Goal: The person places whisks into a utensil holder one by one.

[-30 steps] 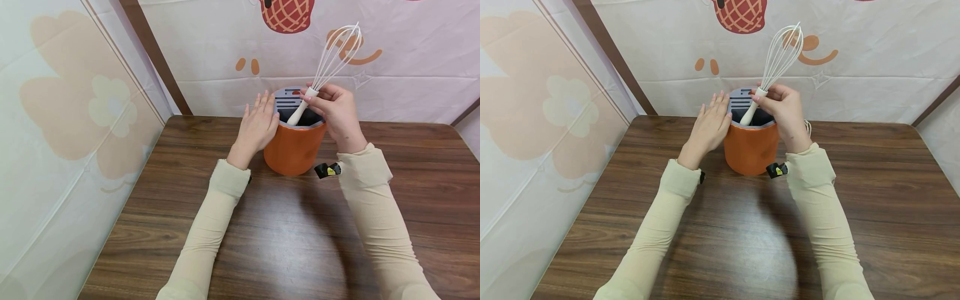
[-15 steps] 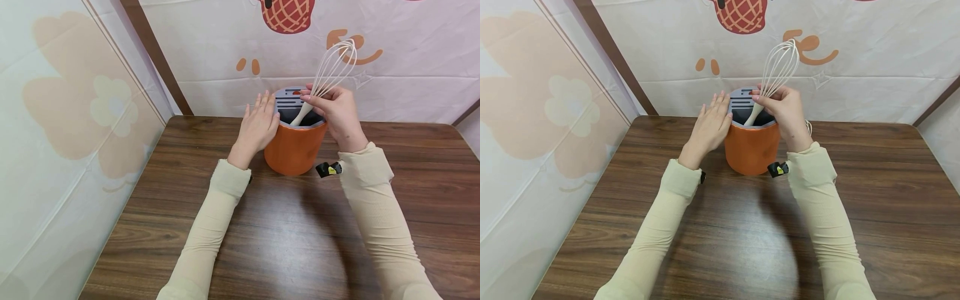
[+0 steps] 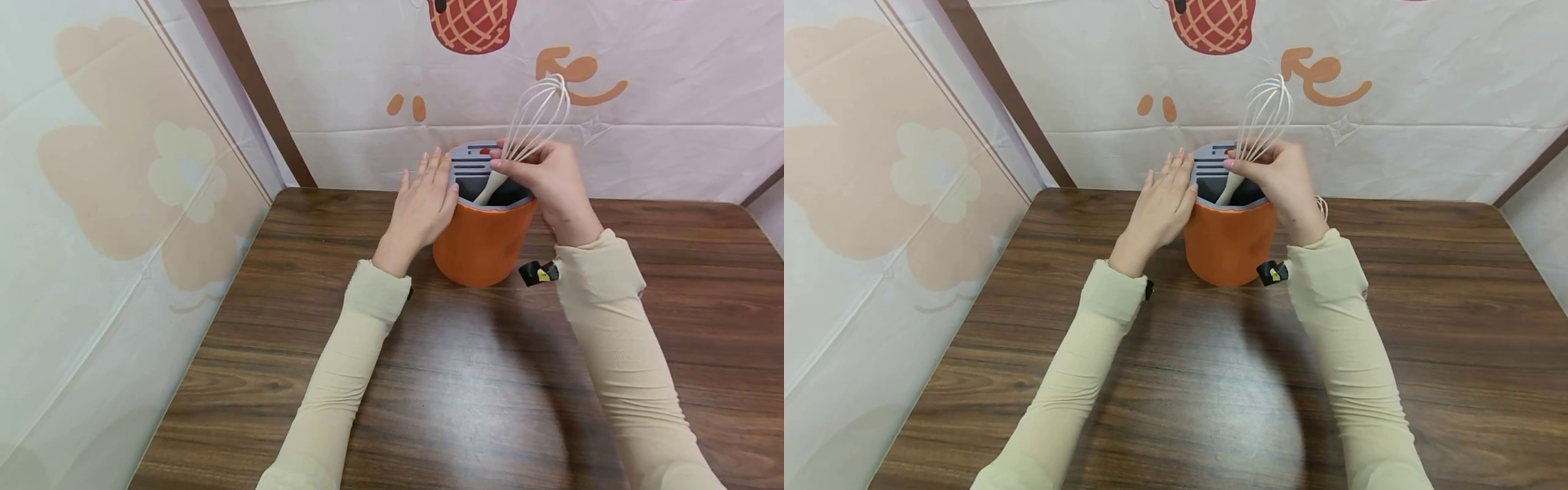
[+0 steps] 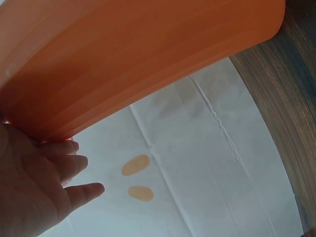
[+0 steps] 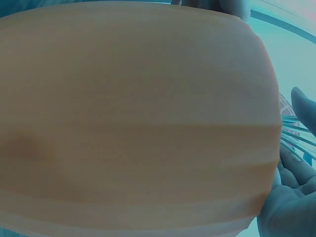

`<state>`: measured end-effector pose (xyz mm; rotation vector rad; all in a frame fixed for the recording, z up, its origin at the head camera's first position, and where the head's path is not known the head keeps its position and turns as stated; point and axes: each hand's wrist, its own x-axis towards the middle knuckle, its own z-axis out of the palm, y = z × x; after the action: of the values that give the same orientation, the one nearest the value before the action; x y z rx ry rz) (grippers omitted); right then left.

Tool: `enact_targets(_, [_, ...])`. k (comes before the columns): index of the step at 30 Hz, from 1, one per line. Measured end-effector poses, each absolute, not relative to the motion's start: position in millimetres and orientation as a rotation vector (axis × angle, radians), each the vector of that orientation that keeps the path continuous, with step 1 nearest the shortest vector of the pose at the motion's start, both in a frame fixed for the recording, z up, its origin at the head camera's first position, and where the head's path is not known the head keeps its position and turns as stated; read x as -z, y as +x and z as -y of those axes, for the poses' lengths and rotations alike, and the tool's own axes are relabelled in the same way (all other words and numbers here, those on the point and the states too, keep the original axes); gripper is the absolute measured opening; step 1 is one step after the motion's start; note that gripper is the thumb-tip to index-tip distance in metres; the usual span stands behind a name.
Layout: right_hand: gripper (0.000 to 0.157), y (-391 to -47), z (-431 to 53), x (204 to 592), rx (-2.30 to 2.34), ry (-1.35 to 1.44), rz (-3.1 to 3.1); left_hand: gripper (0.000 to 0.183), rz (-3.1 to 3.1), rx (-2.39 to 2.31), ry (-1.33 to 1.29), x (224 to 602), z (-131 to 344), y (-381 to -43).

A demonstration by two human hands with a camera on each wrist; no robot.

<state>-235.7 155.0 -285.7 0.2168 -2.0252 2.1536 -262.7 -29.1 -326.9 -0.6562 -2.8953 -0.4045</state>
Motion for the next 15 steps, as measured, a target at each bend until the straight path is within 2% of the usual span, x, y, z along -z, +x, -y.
enact_targets(9, [0.040, -236.9, -153.1, 283.3, -2.104, 0.250, 2.039, 0.057, 2.895, 0.407, -0.662, 326.8, 29.1, -262.5])
enact_targets(15, [0.035, -239.8, -150.9, 281.3, -2.086, 0.242, 2.051, 0.057, 2.894, 0.404, -0.659, 326.9, 29.6, -262.5])
